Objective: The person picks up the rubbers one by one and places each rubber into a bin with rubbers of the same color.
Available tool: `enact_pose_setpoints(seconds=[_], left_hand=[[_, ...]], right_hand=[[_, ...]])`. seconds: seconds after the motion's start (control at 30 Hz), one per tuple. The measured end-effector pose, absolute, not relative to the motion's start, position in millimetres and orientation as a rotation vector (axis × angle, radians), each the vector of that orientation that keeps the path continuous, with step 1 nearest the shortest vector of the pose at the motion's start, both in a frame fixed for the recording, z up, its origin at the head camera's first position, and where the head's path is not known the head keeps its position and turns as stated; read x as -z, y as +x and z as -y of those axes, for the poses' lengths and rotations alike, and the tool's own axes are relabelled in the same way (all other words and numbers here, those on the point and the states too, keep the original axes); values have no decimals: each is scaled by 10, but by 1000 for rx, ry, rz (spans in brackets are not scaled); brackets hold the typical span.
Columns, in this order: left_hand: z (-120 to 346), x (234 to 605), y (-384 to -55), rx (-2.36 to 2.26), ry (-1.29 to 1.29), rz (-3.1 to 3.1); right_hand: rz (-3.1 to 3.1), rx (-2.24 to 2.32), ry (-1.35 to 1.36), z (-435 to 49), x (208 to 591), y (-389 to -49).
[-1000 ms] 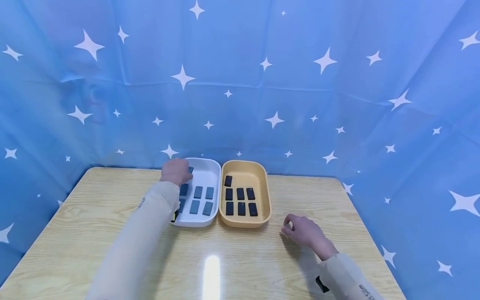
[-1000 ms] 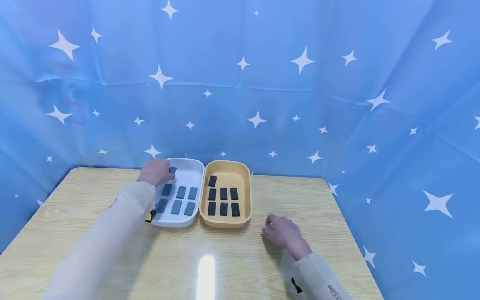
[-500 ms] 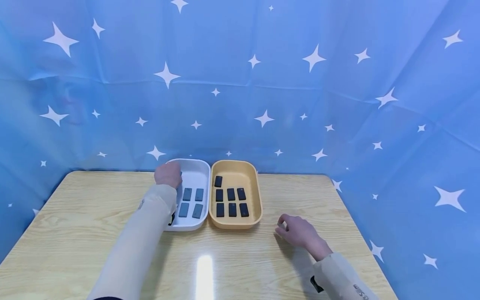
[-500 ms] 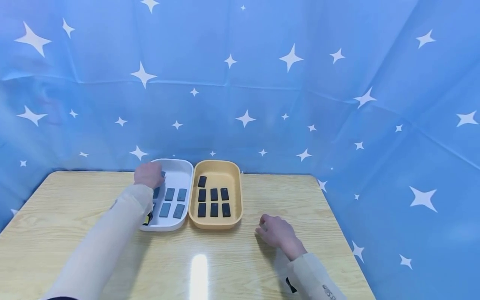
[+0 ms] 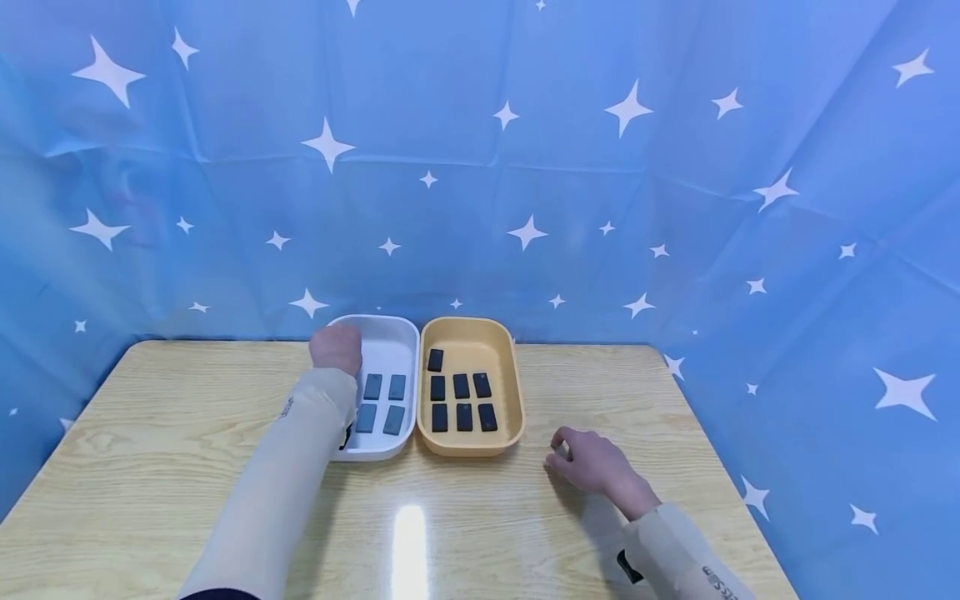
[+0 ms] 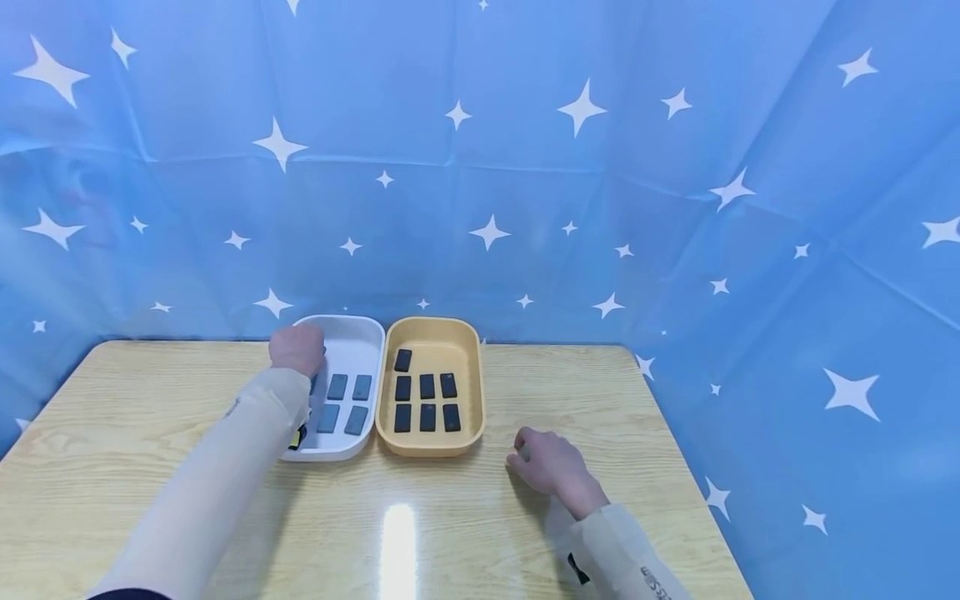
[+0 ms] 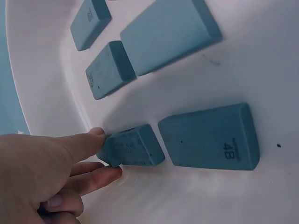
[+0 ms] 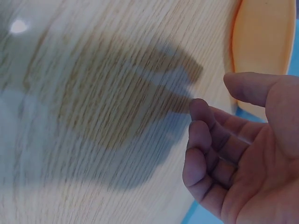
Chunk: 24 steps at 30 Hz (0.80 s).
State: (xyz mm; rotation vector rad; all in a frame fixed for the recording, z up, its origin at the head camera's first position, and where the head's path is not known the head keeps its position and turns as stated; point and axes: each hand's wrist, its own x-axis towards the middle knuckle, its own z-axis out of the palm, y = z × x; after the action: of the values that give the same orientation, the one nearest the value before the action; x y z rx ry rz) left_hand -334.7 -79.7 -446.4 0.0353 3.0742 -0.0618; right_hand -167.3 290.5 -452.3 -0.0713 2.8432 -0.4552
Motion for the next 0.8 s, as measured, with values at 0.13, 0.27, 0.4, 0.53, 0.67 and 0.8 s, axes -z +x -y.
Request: enact_pose_setpoints(seconds=[0.13,0.27,0.4,0.53,0.67,0.8], left_hand=[[803,4441,-3339,58,21,-3054],[809,4400,-3344,13,10,-3040],[845,4362,-3330,-39,19,-3049],[910,4318,-3310,-58,50,-3088],[969,4206,-3272,-93,86,-3105],[1003,4078,-3221,-131,111,-3068]], right_hand=[[-2837,448,-61,-2902,4509,-1671],[-2829,449,-51,-2894,4498,-1671],[-2821,449,-57,-2865,4502,-1674],[-2817,442,-56,-2840,4510,-1690],[-2822,428,-70,-2836,4510,-1699],[-2825,427,-85,-2846,4498,-1691]])
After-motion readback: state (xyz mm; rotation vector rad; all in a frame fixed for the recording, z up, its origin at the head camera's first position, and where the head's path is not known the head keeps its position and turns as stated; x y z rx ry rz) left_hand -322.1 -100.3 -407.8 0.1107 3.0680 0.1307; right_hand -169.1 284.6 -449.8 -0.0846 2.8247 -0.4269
